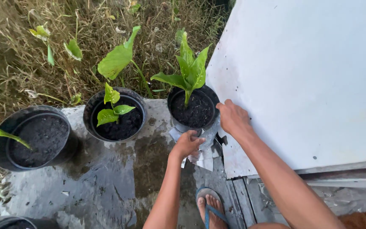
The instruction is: Watering several potted plants using a plastic water bottle
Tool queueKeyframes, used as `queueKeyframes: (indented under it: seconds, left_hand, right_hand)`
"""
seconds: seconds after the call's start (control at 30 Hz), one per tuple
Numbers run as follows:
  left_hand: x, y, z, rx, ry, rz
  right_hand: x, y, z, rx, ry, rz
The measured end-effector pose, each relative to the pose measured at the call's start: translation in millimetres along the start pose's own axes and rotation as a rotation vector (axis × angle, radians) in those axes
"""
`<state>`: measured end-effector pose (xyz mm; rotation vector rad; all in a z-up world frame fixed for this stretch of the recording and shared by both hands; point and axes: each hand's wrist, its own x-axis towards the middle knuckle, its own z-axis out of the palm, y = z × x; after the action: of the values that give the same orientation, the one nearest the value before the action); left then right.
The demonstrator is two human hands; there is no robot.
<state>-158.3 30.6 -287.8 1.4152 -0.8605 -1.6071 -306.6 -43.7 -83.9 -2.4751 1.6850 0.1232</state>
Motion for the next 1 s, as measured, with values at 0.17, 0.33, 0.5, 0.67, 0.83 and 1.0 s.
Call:
queueKeyframes:
  seconds: [0.17, 0.33, 0.5, 0.67, 0.83, 1.0]
  left_hand:
    - [-31, 53, -30, 0.501, 0.104, 0.138]
    - [-63, 92, -59, 0.976, 0.483, 0.375]
    - [-155, 123, -79, 1.467, 0.650, 0.379]
    - [-185, 128, -103, 1.556, 0.888, 0.425]
    - [-200, 139, -147, 1.626, 1.247, 0.539]
    - [-224, 145, -172, 1.547, 1.365, 0.441]
  right_hand:
    - [3, -26, 15, -0.039, 0.067, -0.090]
    - [-7, -62, 26, -0.052, 0.324, -0.418]
    - [-35, -105, 6, -0.008, -0.053, -0.569]
    - [-1, -130, 43, 0.075, 0.349, -0.826]
    - [26, -171, 40, 0.115, 0.691, -0.977]
    - [31, -213, 14, 0.144, 0.557, -0.983]
